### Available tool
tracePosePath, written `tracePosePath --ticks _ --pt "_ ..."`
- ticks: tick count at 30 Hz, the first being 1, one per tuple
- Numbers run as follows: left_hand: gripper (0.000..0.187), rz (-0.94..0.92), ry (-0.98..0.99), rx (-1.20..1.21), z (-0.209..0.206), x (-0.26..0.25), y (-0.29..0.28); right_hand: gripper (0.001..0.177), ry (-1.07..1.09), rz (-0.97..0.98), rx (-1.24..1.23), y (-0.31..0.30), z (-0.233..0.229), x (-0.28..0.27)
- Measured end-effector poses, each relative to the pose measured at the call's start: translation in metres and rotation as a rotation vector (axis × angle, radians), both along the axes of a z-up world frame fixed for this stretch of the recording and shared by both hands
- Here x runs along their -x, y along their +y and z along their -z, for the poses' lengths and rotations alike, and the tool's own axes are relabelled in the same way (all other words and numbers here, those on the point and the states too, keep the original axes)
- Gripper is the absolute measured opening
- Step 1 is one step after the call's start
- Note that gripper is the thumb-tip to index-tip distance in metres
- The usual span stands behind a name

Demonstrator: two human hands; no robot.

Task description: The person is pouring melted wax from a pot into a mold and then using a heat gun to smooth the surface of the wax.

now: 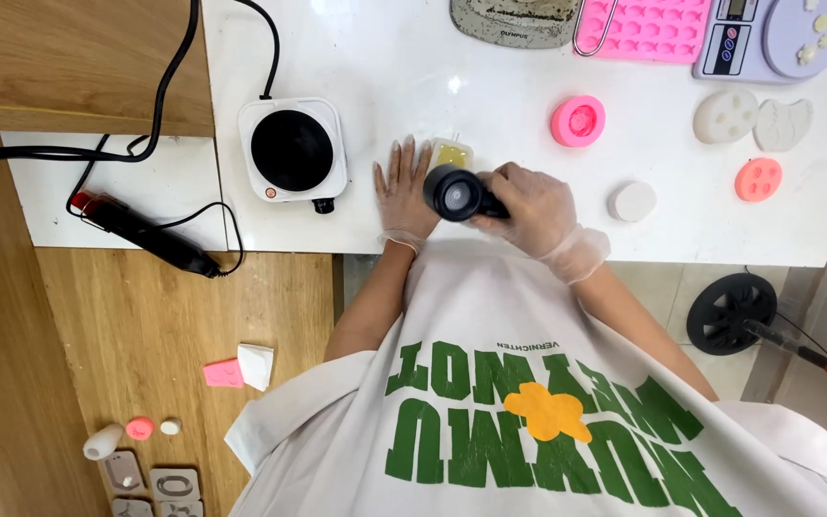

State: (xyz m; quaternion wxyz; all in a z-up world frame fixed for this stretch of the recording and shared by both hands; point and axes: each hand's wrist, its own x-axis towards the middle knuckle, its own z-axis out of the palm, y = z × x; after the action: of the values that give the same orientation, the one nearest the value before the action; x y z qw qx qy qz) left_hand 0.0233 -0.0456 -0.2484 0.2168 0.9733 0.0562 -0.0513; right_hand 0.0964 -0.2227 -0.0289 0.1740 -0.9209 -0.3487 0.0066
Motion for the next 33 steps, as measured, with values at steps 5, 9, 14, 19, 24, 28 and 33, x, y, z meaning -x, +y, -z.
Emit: tracePosePath --ticks 5,9,14,19,24,28,33 --pt "0.110 -0.008 -0.084 -0.017 -0.023 -0.003 0.004 0.045 -0.051 0.145 -0.051 -0.022 -0.009 -0.010" --pt "0.106 -0.017 -0.120 -0.022 -0.017 -0.003 0.001 0.043 -0.059 0.268 0.012 -0.045 -0.006 0.003" --pt "0.106 -0.016 -0.063 -0.005 -0.016 -0.003 0.002 0.048 0.060 0.206 0.020 -0.052 0.004 0.030" --pt "0.103 0.001 0.001 0.010 -0.032 -0.007 0.003 0.048 0.160 0.121 -0.008 -0.023 0.002 0.041" --pt "0.081 0.086 0.297 -0.064 -0.029 -0.008 0.005 0.046 0.083 0.044 -0.065 0.000 -0.003 0.023" --pt "0.097 -0.018 -0.010 0.004 -0.016 -0.003 0.000 0.046 0.011 0.093 -0.091 -0.007 -0.015 0.001" --pt "0.108 -0.024 -0.118 -0.036 -0.013 -0.002 0.000 0.045 0.000 0.257 -0.102 -0.041 -0.004 -0.008"
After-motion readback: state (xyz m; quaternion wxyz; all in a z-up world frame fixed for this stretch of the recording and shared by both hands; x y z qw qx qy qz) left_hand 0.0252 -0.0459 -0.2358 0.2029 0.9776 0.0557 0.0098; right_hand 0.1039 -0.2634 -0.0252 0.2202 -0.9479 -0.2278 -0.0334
